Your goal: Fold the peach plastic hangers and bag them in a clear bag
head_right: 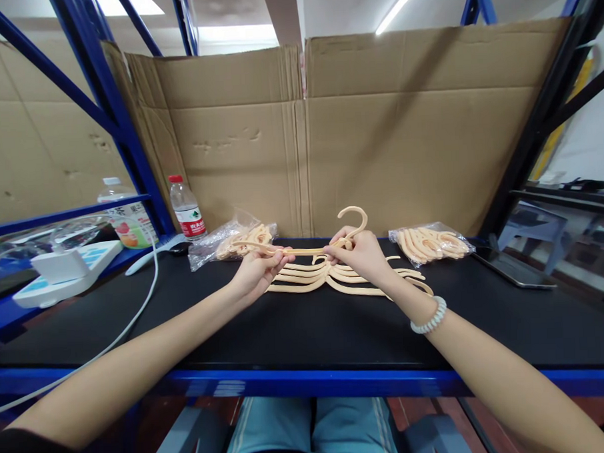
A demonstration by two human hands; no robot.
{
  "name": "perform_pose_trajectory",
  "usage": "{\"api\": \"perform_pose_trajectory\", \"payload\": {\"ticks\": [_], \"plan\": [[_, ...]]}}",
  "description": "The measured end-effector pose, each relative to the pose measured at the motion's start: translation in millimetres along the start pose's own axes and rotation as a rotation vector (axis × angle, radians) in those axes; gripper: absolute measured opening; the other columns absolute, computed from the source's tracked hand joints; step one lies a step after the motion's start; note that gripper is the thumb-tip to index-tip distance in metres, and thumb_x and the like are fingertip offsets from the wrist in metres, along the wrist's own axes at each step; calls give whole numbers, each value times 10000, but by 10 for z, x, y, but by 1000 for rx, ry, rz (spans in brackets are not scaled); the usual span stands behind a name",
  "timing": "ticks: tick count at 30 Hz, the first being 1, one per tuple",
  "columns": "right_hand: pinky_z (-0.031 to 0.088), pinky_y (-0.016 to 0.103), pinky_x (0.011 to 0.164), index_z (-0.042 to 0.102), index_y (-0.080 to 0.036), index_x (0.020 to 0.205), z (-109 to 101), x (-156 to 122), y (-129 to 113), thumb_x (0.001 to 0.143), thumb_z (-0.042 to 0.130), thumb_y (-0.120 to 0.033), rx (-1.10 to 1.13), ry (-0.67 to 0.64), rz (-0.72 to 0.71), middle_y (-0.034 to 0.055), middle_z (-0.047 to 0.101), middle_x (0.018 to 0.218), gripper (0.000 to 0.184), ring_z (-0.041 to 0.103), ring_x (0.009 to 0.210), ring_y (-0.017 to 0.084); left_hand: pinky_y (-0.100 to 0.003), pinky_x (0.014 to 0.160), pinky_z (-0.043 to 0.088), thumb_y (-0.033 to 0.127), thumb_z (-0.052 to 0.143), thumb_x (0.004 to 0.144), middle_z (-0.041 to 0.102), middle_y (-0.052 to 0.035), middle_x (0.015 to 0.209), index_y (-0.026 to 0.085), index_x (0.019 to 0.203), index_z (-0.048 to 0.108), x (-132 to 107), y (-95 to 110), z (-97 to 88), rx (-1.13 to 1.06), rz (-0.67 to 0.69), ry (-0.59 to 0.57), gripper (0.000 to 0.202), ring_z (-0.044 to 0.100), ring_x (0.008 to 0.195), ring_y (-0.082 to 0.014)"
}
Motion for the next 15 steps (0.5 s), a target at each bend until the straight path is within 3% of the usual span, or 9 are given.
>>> {"api": "perform_pose_trajectory", "payload": {"ticks": [4,8,11,15], "plan": [[503,320,631,625,-166,705,-180,1,-128,728,668,-451,-274,131,-120,51,675,654,289,642,640,192,-169,728,561,-61,578,756,693,-85,834,87,687,562,-33,-77,25,-50,-41,-18,165,702,767,-141],[471,305,633,615,-177,781,-230,-18,-196,790,604,-450,-297,159,-161,25,647,637,273,628,629,177,-155,695,562,-18,611,747,678,-59,776,112,675,540,-83,-68,68,-89,-82,-30,164,704,796,-160],[442,290,635,585,-184,789,-238,-32,-228,830,560,-438,-340,166,-183,17,637,634,259,614,613,163,-171,646,569,123,599,810,687,-88,843,122,728,554,-120,-115,88,-121,-198,-26,93,702,827,-187],[400,287,630,561,-189,772,-250,-50,-267,883,479,-446,-436,190,-225,29,639,636,292,578,591,163,-216,664,572,319,487,897,687,-141,922,129,789,549,-172,-235,104,-122,-400,-40,227,699,798,-186]]}}
Point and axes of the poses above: each hand's wrist, its own x-axis towards the middle knuckle, its own z-axis out of the palm, y = z × x, the point moved 10 cm from there along x, towards the middle knuckle
